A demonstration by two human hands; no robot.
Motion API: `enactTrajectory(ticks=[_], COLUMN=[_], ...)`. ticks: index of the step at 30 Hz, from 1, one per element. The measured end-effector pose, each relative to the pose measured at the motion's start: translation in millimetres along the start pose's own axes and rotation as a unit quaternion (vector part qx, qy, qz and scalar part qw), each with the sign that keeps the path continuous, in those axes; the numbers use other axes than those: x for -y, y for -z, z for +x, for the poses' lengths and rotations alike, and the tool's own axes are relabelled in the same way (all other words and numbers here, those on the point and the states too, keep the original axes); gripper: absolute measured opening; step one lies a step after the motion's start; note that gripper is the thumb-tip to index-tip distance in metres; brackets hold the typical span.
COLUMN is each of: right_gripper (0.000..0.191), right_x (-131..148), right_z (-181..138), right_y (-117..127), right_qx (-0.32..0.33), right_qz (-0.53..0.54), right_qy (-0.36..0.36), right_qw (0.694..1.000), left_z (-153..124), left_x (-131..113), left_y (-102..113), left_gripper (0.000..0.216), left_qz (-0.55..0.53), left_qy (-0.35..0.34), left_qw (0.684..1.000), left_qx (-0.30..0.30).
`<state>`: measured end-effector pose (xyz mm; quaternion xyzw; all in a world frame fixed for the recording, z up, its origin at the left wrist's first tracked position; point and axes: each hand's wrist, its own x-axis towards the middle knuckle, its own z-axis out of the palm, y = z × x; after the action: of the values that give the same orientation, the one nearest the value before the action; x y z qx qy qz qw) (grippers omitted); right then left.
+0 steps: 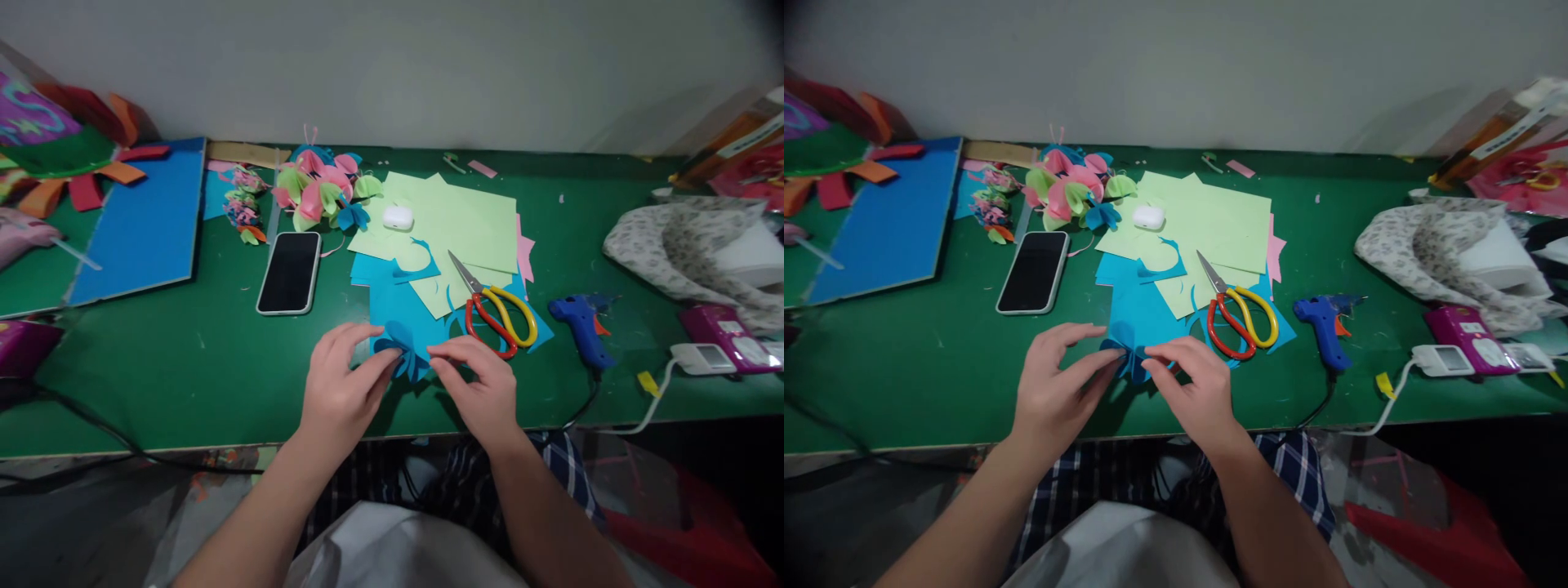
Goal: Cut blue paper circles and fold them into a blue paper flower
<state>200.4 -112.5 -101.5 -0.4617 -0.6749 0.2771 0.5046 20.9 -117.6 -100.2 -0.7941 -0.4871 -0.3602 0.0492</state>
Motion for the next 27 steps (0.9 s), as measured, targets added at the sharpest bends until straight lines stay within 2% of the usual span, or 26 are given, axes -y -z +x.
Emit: enactTrajectory(ticks=[6, 9, 15, 18, 19, 22, 24, 27], right_gripper=[0.011, 0.012, 0.013, 0.011, 0.015, 0.049, 0.058, 0.042], right_x=[-3, -4, -8, -12, -13, -17, -20, -25], right_z=[3, 4, 6, 6, 6, 8, 9, 11], right_y=[5, 6, 7, 7, 6, 2, -2, -10], right_qx=[-0.009, -0.008, 0.007, 0.039, 0.064, 0.162, 0.209, 0.205], right_qz=[0.012, 0.011, 0.012, 0.015, 0.006, -0.06, -0.101, -0.126], right_qy=[-0.043, -0.068, -0.085, -0.078, -0.066, -0.005, 0.03, 0.062], right_qw=[0.999, 0.998, 0.996, 0.996, 0.996, 0.985, 0.972, 0.969], left_z=[-6, -10, -16, -15, -15, -16, -21, -33], left_x=[21, 29, 35, 35, 34, 29, 21, 5], left_y=[-12, -13, -5, -3, -3, -1, 2, 7], left_gripper=[0.018, 0.016, 0.024, 0.022, 0.022, 0.02, 0.019, 0.018], left_qz=[-0.088, -0.09, -0.083, -0.086, -0.088, -0.089, -0.08, -0.063], left_qy=[0.069, 0.085, 0.127, 0.126, 0.124, 0.128, 0.147, 0.181], left_qw=[0.987, 0.983, 0.979, 0.979, 0.979, 0.98, 0.981, 0.978], left_qx=[0.113, 0.138, 0.133, 0.137, 0.136, 0.123, 0.102, 0.08])
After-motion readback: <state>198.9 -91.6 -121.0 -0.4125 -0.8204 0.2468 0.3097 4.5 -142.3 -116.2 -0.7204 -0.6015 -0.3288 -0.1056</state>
